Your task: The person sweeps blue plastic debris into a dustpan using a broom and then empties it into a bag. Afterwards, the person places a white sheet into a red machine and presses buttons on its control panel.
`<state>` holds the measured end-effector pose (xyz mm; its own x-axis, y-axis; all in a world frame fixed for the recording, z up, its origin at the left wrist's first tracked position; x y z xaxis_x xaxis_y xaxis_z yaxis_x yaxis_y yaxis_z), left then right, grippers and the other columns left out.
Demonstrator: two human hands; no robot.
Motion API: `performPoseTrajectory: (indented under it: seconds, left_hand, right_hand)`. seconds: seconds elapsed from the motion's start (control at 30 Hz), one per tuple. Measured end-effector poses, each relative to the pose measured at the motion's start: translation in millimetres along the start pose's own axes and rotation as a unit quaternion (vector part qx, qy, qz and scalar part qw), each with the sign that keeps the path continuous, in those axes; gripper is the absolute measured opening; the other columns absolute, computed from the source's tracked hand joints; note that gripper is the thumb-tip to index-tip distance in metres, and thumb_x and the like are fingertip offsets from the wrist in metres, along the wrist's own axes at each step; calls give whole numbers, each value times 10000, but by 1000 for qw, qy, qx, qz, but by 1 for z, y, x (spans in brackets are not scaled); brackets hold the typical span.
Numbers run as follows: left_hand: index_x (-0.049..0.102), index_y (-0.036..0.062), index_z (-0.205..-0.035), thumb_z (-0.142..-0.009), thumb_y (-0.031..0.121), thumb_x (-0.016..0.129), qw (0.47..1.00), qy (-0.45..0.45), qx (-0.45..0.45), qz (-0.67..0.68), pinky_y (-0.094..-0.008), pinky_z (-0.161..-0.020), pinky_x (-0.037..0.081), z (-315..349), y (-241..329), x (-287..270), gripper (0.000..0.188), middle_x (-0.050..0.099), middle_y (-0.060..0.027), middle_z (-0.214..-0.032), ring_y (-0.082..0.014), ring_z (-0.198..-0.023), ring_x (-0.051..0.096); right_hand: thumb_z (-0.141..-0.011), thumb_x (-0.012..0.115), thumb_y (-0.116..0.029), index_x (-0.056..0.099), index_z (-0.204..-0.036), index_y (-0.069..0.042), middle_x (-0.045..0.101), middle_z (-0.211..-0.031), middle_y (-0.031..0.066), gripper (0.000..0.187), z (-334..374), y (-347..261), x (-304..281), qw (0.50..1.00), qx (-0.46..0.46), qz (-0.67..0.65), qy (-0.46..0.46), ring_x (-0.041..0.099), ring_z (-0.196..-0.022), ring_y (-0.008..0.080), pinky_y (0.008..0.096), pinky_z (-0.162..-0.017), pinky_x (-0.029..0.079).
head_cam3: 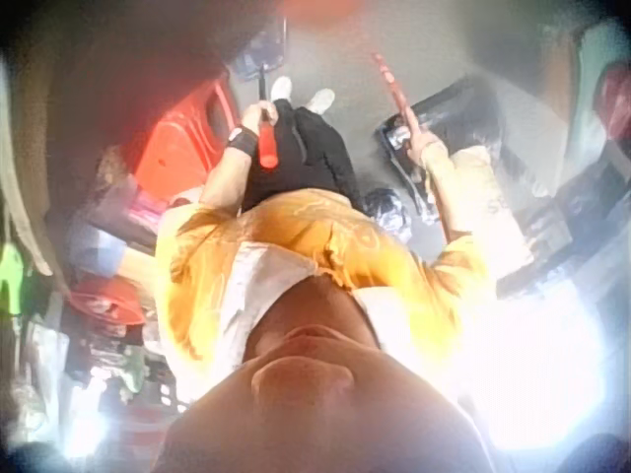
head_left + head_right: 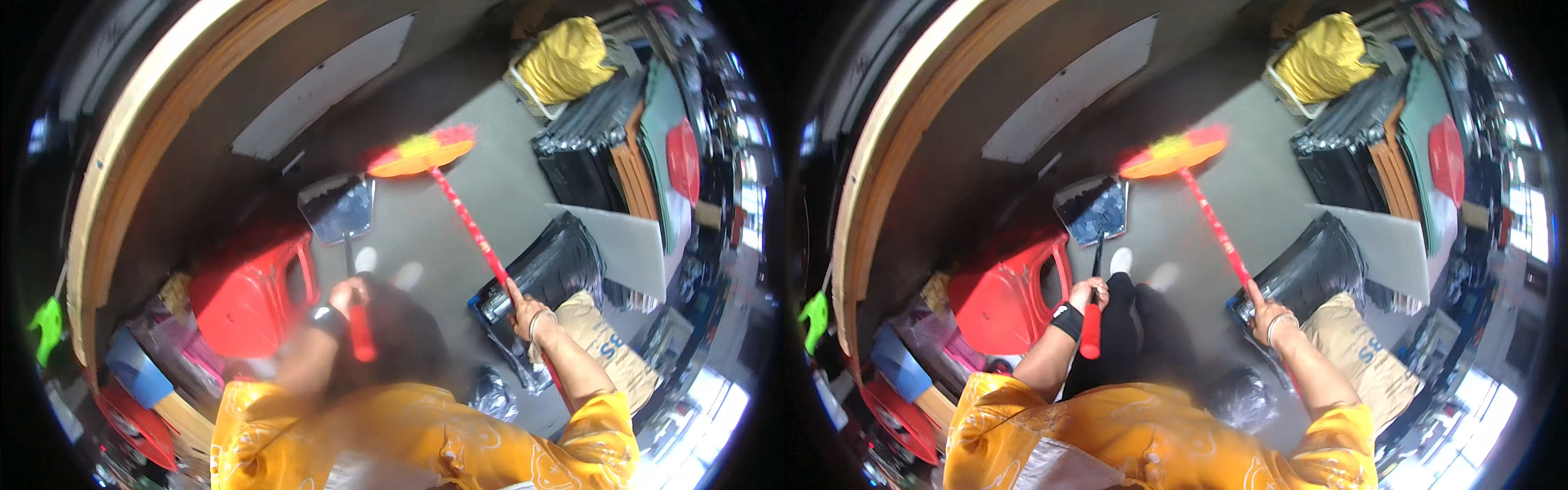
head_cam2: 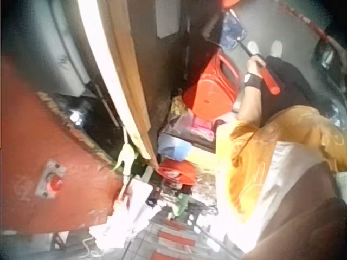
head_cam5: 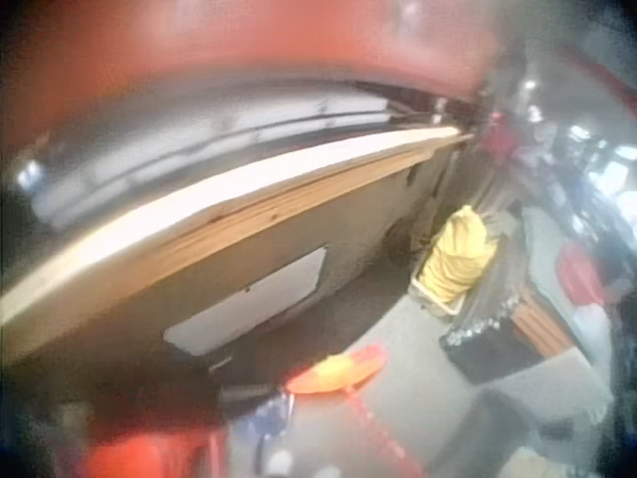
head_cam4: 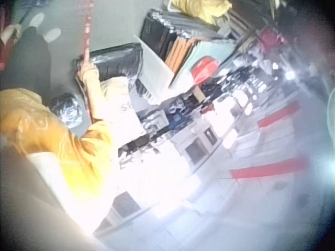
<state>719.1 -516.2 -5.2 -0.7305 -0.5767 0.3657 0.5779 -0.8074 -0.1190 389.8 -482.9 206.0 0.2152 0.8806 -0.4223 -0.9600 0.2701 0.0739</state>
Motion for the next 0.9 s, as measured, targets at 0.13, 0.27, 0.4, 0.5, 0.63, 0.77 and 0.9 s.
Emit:
performPoseTrajectory:
  seconds: [0.13, 0.27, 0.4, 0.5, 0.63, 0.77, 0.9]
  left_hand:
    - [440, 57, -709, -802, 59, 414, 994, -53, -32, -91, -265, -502, 425, 45, -45, 62, 97, 464, -44, -590, -155, -514, 466]
    - [453, 56, -772, -894, 192, 417, 949, -216, -13, -228, -318, -635, 456, 109, -115, 152, 187, 511, -72, -693, -190, -635, 511]
    - [522, 142, -904, -904, 178, 428, 896, -326, -116, -277, -274, -744, 415, 214, -202, 210, 100, 529, -4, -826, -134, -775, 503]
    - [509, 273, -1030, -908, 160, 439, 852, -398, -258, -222, -231, -770, 385, 280, -247, 249, 181, 508, 79, -880, -70, -826, 480]
    - [364, 216, -1282, -905, 247, 477, 750, -416, -363, -364, -243, -726, 413, 342, -315, 262, 394, 500, 44, -893, -86, -808, 493]
    - [272, 22, -1345, -900, 240, 489, 452, -555, -441, -543, -274, -692, 463, 378, -364, 262, 541, 532, -27, -942, -111, -746, 536]
    - [403, -10, -1258, -899, 173, 483, 313, -512, -430, -674, -260, -725, 469, 336, -414, 269, 411, 578, -39, -959, -95, -765, 569]
  right_hand:
    - [-746, 634, -325, 215, -1361, -114, 343, -1317, 214, 774, 14, 11, 43, 996, 35, -39, 74, 375, -1203, 334, 442, -955, 348]
    - [-703, 659, -402, 317, -1318, -74, 358, -1326, 193, 776, 30, -33, 68, 923, -76, -316, 205, 338, -1234, 325, 400, -1006, 312]
    - [-781, 632, -174, 399, -1268, -58, 404, -1287, 155, 553, 65, -54, 67, 566, -116, -683, 447, 336, -1241, 280, 347, -1022, 303]
    - [-863, 437, -280, 384, -1169, 54, 361, -1250, 136, 456, 108, -33, 66, 435, -159, -728, 506, 325, -1205, 199, 292, -960, 353]
    - [-832, 517, -256, 503, -1064, 45, 519, -1056, 178, 381, 196, 54, 70, 221, -248, -725, 603, 515, -940, 183, 265, -842, 427]
    - [-826, 540, -226, 585, -727, 0, 576, -660, 95, 251, 336, 159, 107, 269, 27, -630, 728, 562, -666, 181, 289, -640, 448]
    - [-855, 436, -209, 399, -570, -108, 405, -507, 34, 305, 524, 249, 143, 110, -85, -506, 852, 461, -514, 190, 363, -646, 457]
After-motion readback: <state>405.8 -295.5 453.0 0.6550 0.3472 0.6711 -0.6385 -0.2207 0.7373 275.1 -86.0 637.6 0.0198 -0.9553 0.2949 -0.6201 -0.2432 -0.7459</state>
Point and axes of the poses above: each hand's wrist, its own z-axis away from the middle knuckle, its own x-axis out of the palm, y = z × x, the point moved 4 cm from there along -z, towards the middle knuckle
